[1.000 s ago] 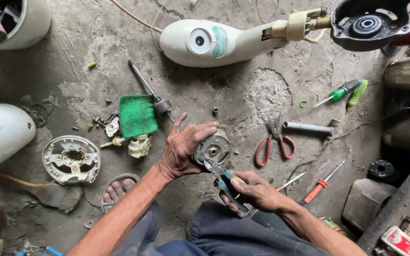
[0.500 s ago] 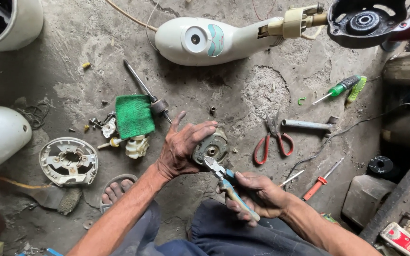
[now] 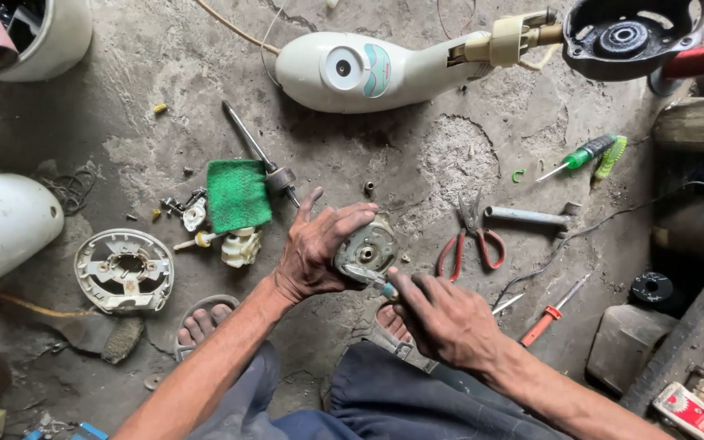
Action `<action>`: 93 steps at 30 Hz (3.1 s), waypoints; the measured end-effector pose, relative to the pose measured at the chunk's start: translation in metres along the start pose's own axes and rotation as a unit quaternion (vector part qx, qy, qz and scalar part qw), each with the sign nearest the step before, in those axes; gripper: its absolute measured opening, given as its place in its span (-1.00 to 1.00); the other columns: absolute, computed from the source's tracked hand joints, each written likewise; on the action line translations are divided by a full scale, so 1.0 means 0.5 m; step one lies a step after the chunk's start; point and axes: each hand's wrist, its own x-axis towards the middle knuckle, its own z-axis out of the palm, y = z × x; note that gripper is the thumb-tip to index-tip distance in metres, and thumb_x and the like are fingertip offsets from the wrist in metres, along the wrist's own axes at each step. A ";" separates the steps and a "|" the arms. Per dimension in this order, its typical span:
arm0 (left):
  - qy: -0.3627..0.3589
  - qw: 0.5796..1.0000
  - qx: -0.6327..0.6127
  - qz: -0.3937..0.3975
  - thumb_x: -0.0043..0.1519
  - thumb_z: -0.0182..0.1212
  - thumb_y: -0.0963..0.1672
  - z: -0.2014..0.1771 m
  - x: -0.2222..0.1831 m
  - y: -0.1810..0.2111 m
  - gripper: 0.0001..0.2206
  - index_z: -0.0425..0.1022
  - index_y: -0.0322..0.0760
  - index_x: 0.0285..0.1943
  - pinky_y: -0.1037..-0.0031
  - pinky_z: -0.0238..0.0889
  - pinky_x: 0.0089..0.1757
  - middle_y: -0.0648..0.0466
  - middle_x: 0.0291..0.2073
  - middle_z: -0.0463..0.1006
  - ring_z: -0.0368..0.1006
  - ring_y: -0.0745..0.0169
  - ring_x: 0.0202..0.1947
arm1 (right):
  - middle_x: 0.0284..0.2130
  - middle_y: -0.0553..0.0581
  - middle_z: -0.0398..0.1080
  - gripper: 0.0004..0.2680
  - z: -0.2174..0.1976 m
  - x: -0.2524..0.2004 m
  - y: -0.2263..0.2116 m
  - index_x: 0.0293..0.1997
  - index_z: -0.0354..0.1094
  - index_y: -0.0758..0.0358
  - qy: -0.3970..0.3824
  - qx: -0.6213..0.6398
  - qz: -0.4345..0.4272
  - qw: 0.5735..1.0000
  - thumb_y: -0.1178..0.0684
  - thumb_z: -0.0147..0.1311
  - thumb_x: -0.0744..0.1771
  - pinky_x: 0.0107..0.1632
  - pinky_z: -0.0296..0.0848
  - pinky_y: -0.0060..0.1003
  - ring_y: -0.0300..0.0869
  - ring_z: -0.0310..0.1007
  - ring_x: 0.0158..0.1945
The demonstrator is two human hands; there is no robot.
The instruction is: Disassembling a fan motor and its housing using hand tools like pliers and a screwdriver.
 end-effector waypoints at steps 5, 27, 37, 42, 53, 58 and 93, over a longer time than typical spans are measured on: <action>0.002 1.000 0.001 0.000 -0.11 0.50 0.20 -0.002 -0.004 -0.004 -0.18 0.33 0.01 0.34 -0.05 -0.21 0.44 0.24 0.24 0.53 0.54 0.40 0.03 | -0.34 0.12 0.39 -0.65 -0.038 0.028 -0.023 0.26 0.24 0.48 0.079 0.014 -0.042 0.996 0.05 0.08 0.38 -0.57 0.26 -0.41 -0.28 0.25 -0.53; 0.011 1.000 -0.001 0.000 -0.22 0.61 0.02 -0.004 0.000 0.007 -0.14 0.33 -0.04 0.34 -0.05 -0.16 0.41 0.23 0.22 0.55 0.54 0.36 0.05 | -0.28 0.07 0.54 -0.64 -0.032 0.020 -0.026 0.27 0.28 0.31 0.075 0.165 0.084 0.980 0.17 0.09 0.30 -0.52 0.39 -0.32 -0.19 0.42 -0.55; 0.089 0.996 0.019 -0.018 -0.13 0.48 0.19 0.041 -0.030 0.022 -0.11 0.29 -0.11 0.40 -0.14 -0.33 0.37 0.13 0.25 0.49 0.38 0.14 0.20 | -0.42 0.05 0.42 -0.64 0.076 0.105 -0.127 -0.01 0.36 0.33 0.336 0.597 0.420 0.595 0.25 0.43 0.17 -0.66 0.30 -0.46 -0.27 0.39 -0.46; 0.013 0.998 0.020 -0.052 -0.23 0.60 -0.01 -0.012 -0.021 0.058 -0.04 0.20 -0.14 0.44 -0.11 -0.14 0.33 0.02 0.32 0.41 0.29 -0.06 0.29 | -0.46 0.18 0.50 -0.66 0.116 0.071 -0.066 -0.11 0.43 0.42 0.332 0.582 0.410 0.619 0.22 0.49 0.13 -0.45 0.51 -0.36 -0.25 0.43 -0.44; -0.002 0.995 -0.102 -0.013 -0.23 0.58 -0.01 0.020 0.008 0.000 -0.13 0.33 -0.15 0.36 0.19 0.32 0.19 0.02 0.20 0.49 0.48 0.01 0.18 | -0.48 0.19 0.54 -0.71 0.038 0.098 -0.003 -0.16 0.53 0.30 0.210 0.496 0.380 0.752 0.15 0.52 0.13 -0.33 0.55 -0.33 -0.23 0.51 -0.41; 0.030 0.999 -0.041 -0.008 -0.18 0.53 0.09 0.026 -0.008 0.016 -0.15 0.35 -0.13 0.35 0.17 0.24 0.21 0.08 0.19 0.52 0.50 0.13 0.17 | -0.51 0.24 0.53 -0.82 -0.005 0.016 -0.008 -0.29 0.46 0.35 0.199 0.533 0.301 0.765 0.04 0.04 0.40 -0.44 0.59 -0.34 -0.19 0.53 -0.49; -0.006 1.000 -0.002 0.004 0.07 0.16 0.24 -0.017 0.013 0.041 -0.27 0.34 -0.17 0.32 -0.09 -0.04 0.39 0.10 0.22 0.53 0.52 0.18 0.19 | -0.65 0.15 0.49 -0.75 -0.028 0.014 -0.037 -0.40 0.50 0.44 -0.059 0.600 0.396 0.693 0.00 0.12 0.35 -0.61 0.32 -0.34 -0.21 0.37 -0.67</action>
